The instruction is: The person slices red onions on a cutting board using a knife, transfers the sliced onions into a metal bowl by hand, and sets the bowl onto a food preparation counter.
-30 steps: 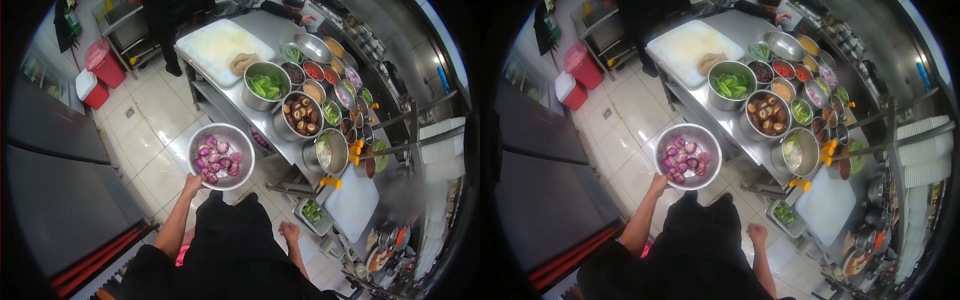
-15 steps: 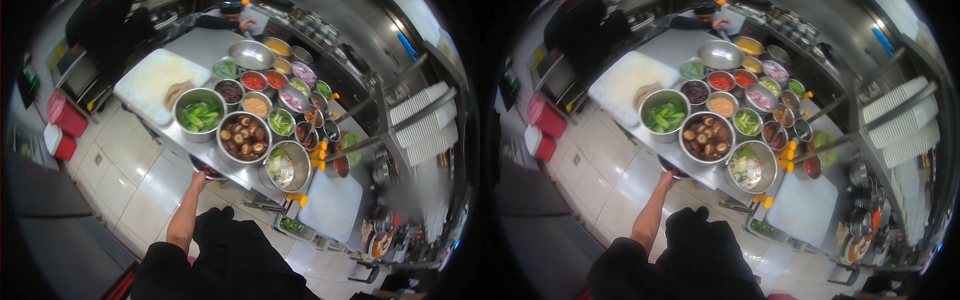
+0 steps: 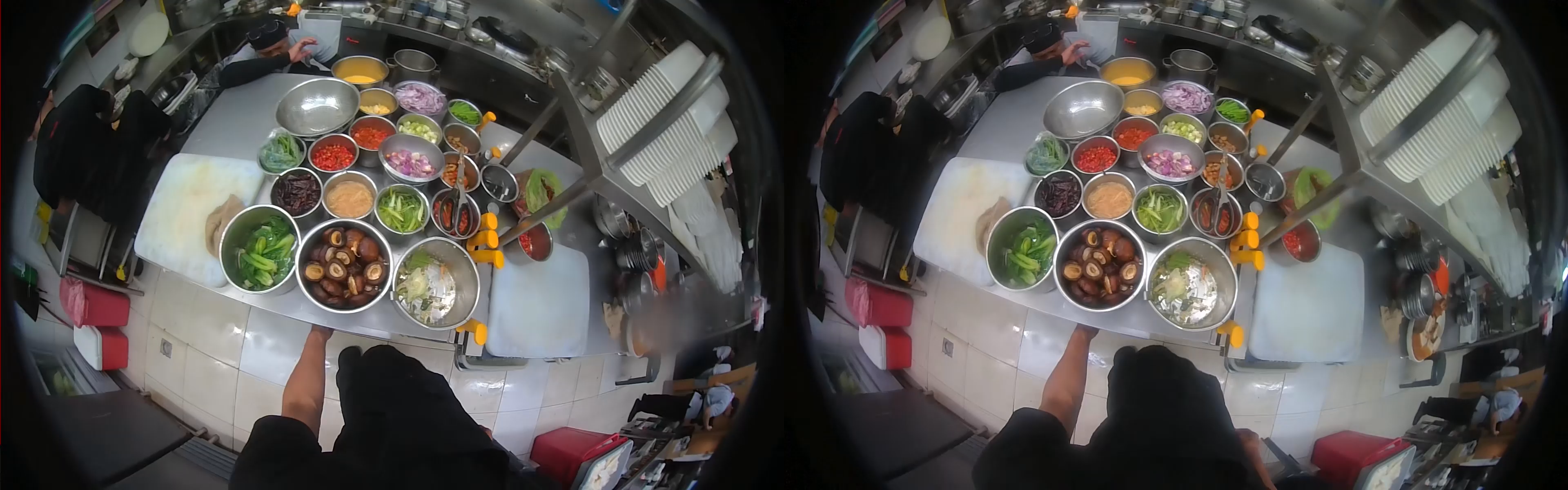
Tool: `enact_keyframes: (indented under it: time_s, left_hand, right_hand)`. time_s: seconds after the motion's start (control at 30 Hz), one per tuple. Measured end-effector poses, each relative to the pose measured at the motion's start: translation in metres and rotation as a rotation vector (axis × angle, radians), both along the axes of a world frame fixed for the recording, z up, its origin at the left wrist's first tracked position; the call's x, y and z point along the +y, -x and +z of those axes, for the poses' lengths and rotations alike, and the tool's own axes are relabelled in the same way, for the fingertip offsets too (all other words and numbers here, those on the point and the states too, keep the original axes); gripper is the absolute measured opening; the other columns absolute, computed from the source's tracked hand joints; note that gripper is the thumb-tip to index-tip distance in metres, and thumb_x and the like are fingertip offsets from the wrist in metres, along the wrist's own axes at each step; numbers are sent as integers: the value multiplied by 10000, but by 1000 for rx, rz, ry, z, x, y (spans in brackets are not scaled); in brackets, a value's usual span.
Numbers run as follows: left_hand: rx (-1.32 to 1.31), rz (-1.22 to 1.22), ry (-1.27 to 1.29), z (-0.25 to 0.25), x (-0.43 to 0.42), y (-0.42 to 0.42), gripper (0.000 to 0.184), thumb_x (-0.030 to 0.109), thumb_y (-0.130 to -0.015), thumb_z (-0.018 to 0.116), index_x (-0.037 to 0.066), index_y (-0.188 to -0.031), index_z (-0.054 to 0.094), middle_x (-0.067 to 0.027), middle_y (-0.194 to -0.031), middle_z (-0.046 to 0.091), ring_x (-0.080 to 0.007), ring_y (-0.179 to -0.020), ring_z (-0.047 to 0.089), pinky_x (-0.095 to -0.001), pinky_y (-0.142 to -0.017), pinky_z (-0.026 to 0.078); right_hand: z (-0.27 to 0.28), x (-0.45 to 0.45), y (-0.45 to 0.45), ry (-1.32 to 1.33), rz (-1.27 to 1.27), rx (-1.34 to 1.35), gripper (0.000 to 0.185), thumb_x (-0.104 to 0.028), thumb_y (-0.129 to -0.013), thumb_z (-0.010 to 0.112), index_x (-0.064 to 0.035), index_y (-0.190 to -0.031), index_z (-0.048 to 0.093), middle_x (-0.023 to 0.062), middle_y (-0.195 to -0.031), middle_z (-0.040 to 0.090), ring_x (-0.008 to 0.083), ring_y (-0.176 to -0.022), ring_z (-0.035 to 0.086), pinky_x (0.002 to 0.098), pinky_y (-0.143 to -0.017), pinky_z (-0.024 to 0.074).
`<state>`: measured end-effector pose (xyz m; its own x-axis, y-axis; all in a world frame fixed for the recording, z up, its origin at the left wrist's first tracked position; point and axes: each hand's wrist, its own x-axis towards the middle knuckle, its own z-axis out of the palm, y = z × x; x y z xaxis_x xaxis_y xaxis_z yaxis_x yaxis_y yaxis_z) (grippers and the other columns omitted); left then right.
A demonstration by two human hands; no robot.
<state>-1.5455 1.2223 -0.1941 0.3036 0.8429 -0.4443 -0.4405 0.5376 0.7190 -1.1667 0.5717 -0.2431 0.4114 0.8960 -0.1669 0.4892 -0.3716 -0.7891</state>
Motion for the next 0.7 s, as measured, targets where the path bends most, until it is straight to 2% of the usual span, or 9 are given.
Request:
enact_keyframes:
  time_s: [0.17, 0.2, 0.23, 0.3, 0.4, 0.5, 0.6, 0.63, 0.7]
  left_hand:
    - [-46, -90, -85, -87, -2, 19, 293, 259, -1008, 509, 66, -1228, 531, -66, -1223, 582, -196, -1083, 565, -312, -936, 499]
    - [-244, 273, 594, 20, -1, 4, 300, 304, -994, 533, 99, -1213, 537, -55, -1196, 610, -196, -1036, 606, -333, -893, 526]
    - [-232, 253, 597, 45, -6, 8, 300, 304, -994, 533, 99, -1213, 537, -55, -1196, 610, -196, -1036, 606, -333, -893, 526]
    - [0, 97, 478, 66, -3, 6, 364, 366, -972, 560, 129, -1247, 532, -51, -1185, 627, -208, -1012, 632, -365, -859, 545]
    - [-108, -86, 324, 103, -24, 27, 539, 416, -930, 576, 135, -1376, 464, -95, -1270, 570, -265, -1117, 576, -477, -915, 490]
    - [331, -647, 369, 115, -51, 48, 551, 356, -865, 623, 54, -1318, 543, -122, -1240, 590, -276, -1152, 553, -421, -921, 472]
    - [670, -1323, 118, 179, -86, 36, 620, 497, -949, 505, 51, -1378, 533, -114, -1357, 571, -264, -1246, 508, -370, -1016, 407]
    - [576, -1170, 191, 109, -110, 52, 634, 518, -988, 431, 41, -1399, 507, -129, -1387, 550, -274, -1275, 497, -351, -1067, 364]
    - [609, -1313, 114, 142, -98, 42, 664, 547, -994, 399, 37, -1407, 496, -135, -1419, 522, -263, -1321, 464, -337, -1106, 327]
  right_hand:
    - [94, 67, 51, 617, -192, -44, 358, -418, -893, 628, -87, -921, 759, 146, -847, 727, 254, -846, 701, 414, -781, 543]
    - [145, 100, 67, 602, -222, -52, 359, -425, -895, 625, -91, -901, 758, 142, -848, 726, 259, -836, 701, 419, -774, 545]
    - [225, 159, 92, 587, -253, -60, 361, -431, -897, 623, -96, -882, 757, 139, -849, 724, 263, -827, 701, 424, -766, 547]
    - [147, 136, 84, 774, -180, -169, 407, -442, -901, 625, -69, -788, 745, 121, -766, 719, 256, -713, 685, 419, -721, 550]
    - [256, 224, 118, 838, -683, 145, 497, -458, -955, 504, -40, -815, 733, 137, -732, 710, 255, -733, 692, 390, -724, 531]
    - [219, 209, 134, 351, -873, -277, 392, -342, -903, 609, 2, -743, 707, 151, -722, 705, 236, -735, 686, 381, -700, 520]
    - [250, 234, 125, 229, -1098, -158, 302, -257, -889, 659, 20, -770, 677, 168, -702, 680, 288, -664, 646, 402, -701, 505]
    - [264, 247, 116, 184, -1155, -196, 288, -231, -899, 650, 28, -771, 665, 165, -719, 672, 287, -679, 635, 398, -695, 499]
    - [270, 268, 82, -6, -1225, -332, 274, -201, -918, 633, 37, -783, 650, 159, -783, 658, 279, -741, 619, 385, -684, 490]
